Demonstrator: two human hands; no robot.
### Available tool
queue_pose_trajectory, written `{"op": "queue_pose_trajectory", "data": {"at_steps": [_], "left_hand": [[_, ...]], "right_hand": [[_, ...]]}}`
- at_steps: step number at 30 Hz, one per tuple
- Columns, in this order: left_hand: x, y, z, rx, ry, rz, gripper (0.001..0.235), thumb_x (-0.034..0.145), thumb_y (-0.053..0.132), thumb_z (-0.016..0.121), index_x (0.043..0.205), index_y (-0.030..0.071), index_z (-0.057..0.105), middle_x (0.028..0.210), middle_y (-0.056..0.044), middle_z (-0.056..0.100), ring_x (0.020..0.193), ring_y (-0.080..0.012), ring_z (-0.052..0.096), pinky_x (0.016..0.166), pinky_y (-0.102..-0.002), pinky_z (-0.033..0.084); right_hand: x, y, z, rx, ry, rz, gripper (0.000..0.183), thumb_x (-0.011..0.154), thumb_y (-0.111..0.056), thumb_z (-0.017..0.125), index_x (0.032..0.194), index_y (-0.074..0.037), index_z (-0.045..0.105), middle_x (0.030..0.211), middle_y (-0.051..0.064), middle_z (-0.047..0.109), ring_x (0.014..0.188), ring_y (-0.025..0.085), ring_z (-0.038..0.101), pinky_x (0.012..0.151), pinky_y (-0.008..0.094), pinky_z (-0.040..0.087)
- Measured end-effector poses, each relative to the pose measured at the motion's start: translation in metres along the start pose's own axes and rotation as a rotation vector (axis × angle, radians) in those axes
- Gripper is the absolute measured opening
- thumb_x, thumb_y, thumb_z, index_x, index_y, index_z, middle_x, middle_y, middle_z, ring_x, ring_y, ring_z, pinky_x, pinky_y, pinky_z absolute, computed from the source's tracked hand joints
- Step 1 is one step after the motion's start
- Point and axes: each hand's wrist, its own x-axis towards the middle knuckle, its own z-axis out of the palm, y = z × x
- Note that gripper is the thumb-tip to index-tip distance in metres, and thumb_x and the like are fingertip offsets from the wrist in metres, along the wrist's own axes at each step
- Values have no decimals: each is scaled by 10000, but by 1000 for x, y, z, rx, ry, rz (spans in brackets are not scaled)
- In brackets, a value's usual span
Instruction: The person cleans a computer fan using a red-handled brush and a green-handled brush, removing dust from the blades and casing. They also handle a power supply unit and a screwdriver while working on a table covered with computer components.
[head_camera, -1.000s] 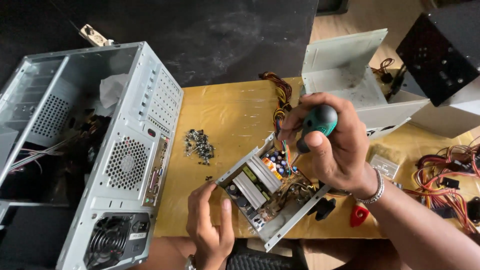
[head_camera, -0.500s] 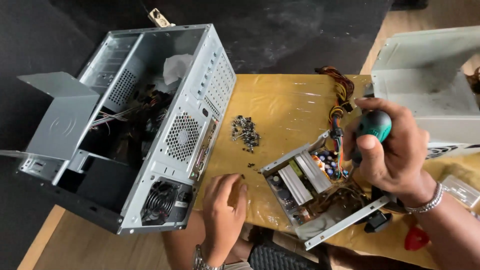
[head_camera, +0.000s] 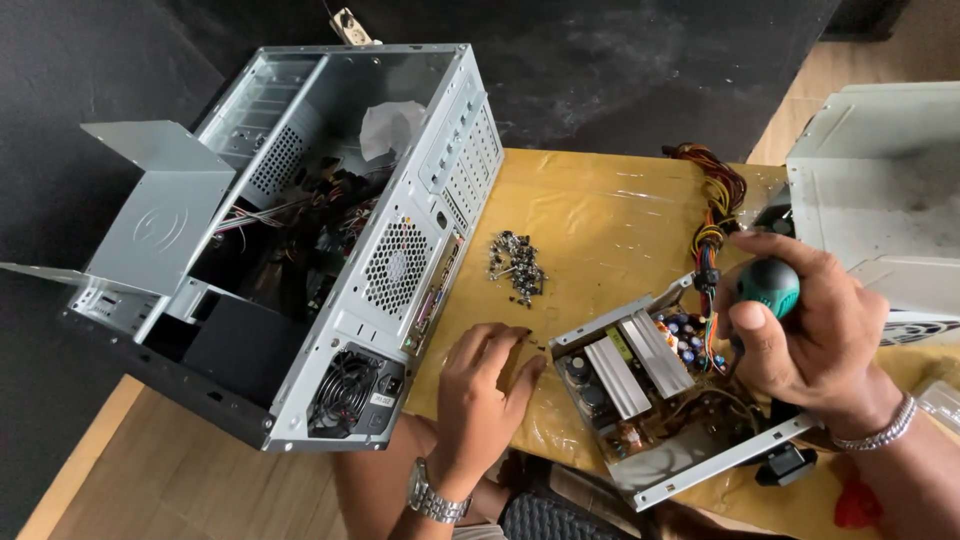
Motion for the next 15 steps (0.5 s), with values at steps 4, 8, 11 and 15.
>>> {"op": "queue_pose_trajectory", "data": {"at_steps": [4,8,11,15], "left_hand": [[2,-2,1,39,-79,18,175,923,218,732,1045,94,746,993,-66,650,908,-213,640,809,-386,521],[5,-11,10,78,-80,-34,89,864,93,774,938,51,746,963,-78,706,827,-195,679,730,-308,583],[6,-17,10,93,-22,-56,75,871,24,743,943,8,732,970,-94,721,815,-191,707,672,-250,620],[3,-13,5,29,54,-62,91,912,90,729,975,32,700,956,-79,663,664,-139,631,546,-235,523]], "right_hand": [[0,1,0,-13,11,-41,544,1024,-351,450,1236,134,569,599,-2,599,592,109,662,562,189,424],[-2,5,-3,-107,0,-73,538,1015,-373,478,1246,94,608,703,8,686,589,99,636,580,247,477],[-2,8,-3,-99,-4,-90,526,1005,-370,488,1234,89,606,724,16,691,565,108,616,563,256,476],[-6,10,-5,-131,-12,-94,546,996,-371,502,1260,88,636,785,34,717,636,142,656,613,292,520]]}}
